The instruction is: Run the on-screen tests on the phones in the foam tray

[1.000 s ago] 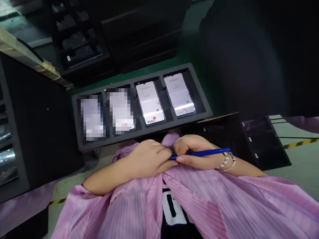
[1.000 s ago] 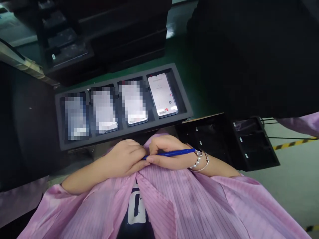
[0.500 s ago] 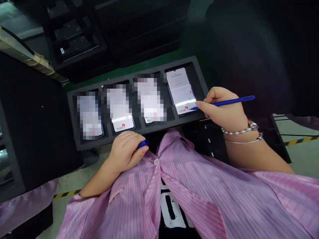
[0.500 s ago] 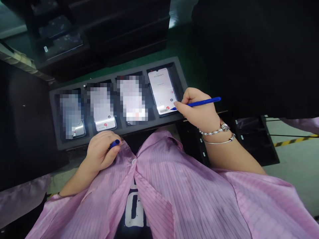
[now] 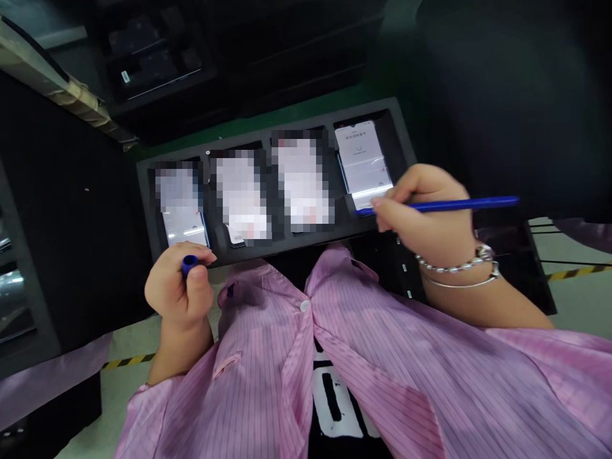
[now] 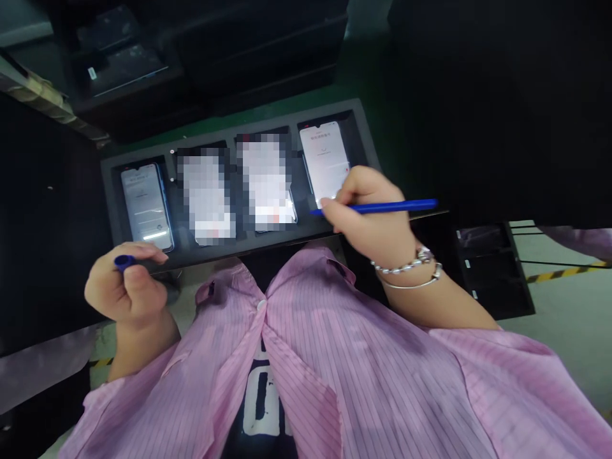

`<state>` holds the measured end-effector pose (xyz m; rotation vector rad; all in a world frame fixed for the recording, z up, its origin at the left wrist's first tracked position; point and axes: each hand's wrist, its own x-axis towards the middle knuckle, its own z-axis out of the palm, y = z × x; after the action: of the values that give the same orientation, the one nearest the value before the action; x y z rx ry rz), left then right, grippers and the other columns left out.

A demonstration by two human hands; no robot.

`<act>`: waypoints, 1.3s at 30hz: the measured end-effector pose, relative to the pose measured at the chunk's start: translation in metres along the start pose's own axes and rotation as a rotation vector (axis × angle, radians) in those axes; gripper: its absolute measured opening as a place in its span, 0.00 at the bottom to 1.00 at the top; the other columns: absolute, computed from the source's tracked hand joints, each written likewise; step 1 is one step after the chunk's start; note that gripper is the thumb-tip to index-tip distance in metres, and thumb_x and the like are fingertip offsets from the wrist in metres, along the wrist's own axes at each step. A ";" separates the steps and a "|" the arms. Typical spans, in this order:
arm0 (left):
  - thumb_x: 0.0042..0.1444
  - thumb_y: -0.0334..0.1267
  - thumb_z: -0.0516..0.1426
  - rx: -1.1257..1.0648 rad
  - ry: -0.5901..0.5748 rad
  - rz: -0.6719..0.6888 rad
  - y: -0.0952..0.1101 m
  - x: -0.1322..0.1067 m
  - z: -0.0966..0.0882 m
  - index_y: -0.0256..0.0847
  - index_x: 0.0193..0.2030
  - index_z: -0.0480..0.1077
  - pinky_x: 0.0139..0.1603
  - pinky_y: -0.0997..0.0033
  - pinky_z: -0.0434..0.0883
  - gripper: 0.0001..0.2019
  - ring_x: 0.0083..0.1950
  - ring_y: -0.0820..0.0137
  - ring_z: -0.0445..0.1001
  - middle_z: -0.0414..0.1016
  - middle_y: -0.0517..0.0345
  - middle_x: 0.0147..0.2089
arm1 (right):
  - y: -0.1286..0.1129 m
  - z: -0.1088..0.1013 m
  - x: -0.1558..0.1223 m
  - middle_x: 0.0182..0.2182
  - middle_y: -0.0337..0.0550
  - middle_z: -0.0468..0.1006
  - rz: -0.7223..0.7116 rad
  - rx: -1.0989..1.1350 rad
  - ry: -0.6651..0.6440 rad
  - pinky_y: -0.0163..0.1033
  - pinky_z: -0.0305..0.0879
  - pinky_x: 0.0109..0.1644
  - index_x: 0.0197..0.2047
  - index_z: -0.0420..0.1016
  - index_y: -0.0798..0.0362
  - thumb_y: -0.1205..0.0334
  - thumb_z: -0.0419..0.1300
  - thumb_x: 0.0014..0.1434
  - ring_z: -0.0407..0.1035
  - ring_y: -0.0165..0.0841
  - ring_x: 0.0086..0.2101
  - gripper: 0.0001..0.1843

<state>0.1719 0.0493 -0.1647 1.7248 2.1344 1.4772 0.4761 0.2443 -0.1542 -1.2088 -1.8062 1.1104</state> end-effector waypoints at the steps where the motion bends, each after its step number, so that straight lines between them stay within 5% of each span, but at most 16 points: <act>1: 0.70 0.54 0.52 -0.002 0.065 0.035 -0.003 0.001 -0.004 0.45 0.37 0.73 0.37 0.60 0.75 0.18 0.33 0.64 0.77 0.76 0.57 0.30 | -0.004 0.010 -0.001 0.22 0.36 0.68 -0.026 -0.046 -0.075 0.43 0.61 0.31 0.26 0.62 0.48 0.58 0.67 0.57 0.65 0.33 0.24 0.17; 4: 0.71 0.48 0.53 0.106 0.151 0.109 -0.012 0.002 -0.018 0.44 0.38 0.74 0.36 0.63 0.72 0.14 0.33 0.66 0.77 0.77 0.58 0.31 | -0.010 0.034 -0.001 0.24 0.37 0.69 -0.055 -0.163 -0.204 0.41 0.59 0.32 0.26 0.63 0.48 0.58 0.64 0.57 0.62 0.32 0.26 0.15; 8: 0.72 0.47 0.51 0.297 0.149 0.024 -0.031 -0.005 -0.031 0.42 0.38 0.76 0.40 0.63 0.70 0.17 0.36 0.66 0.76 0.78 0.55 0.34 | -0.012 0.046 0.003 0.22 0.37 0.66 -0.007 -0.266 -0.213 0.40 0.56 0.30 0.25 0.61 0.48 0.57 0.63 0.56 0.58 0.32 0.25 0.15; 15: 0.72 0.45 0.52 0.232 0.092 0.017 -0.058 -0.014 -0.021 0.41 0.43 0.75 0.50 0.60 0.71 0.14 0.44 0.64 0.78 0.80 0.51 0.40 | -0.018 0.042 0.004 0.21 0.37 0.67 -0.013 -0.339 -0.199 0.40 0.55 0.30 0.23 0.62 0.49 0.61 0.64 0.51 0.59 0.31 0.24 0.13; 19: 0.74 0.48 0.48 0.228 0.089 -0.041 -0.057 -0.015 -0.017 0.40 0.45 0.75 0.53 0.59 0.72 0.18 0.47 0.63 0.78 0.79 0.50 0.43 | -0.022 0.050 -0.005 0.19 0.36 0.69 0.083 -0.166 -0.143 0.42 0.62 0.29 0.25 0.62 0.48 0.59 0.66 0.53 0.65 0.34 0.23 0.15; 22: 0.74 0.49 0.46 0.220 0.082 -0.058 -0.054 -0.015 -0.018 0.41 0.47 0.73 0.55 0.58 0.72 0.18 0.49 0.63 0.78 0.78 0.49 0.46 | -0.033 0.077 -0.015 0.21 0.36 0.71 -0.002 -0.041 -0.177 0.43 0.64 0.31 0.26 0.63 0.47 0.55 0.68 0.57 0.67 0.35 0.24 0.17; 28: 0.74 0.45 0.47 0.273 0.031 0.036 -0.054 -0.017 -0.022 0.41 0.49 0.69 0.59 0.54 0.71 0.13 0.56 0.60 0.76 0.77 0.46 0.52 | -0.061 0.130 -0.015 0.22 0.36 0.67 -0.106 -0.207 -0.376 0.41 0.56 0.31 0.25 0.62 0.48 0.60 0.64 0.56 0.59 0.31 0.25 0.14; 39: 0.75 0.47 0.45 0.266 0.017 0.027 -0.051 -0.020 -0.023 0.43 0.47 0.66 0.59 0.53 0.71 0.14 0.57 0.60 0.76 0.77 0.46 0.54 | -0.057 0.130 -0.014 0.21 0.36 0.65 -0.159 -0.329 -0.360 0.41 0.54 0.30 0.24 0.61 0.48 0.65 0.63 0.54 0.58 0.32 0.24 0.14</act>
<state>0.1291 0.0223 -0.1968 1.8308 2.4205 1.2653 0.3468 0.1840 -0.1547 -1.0680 -2.3908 1.0139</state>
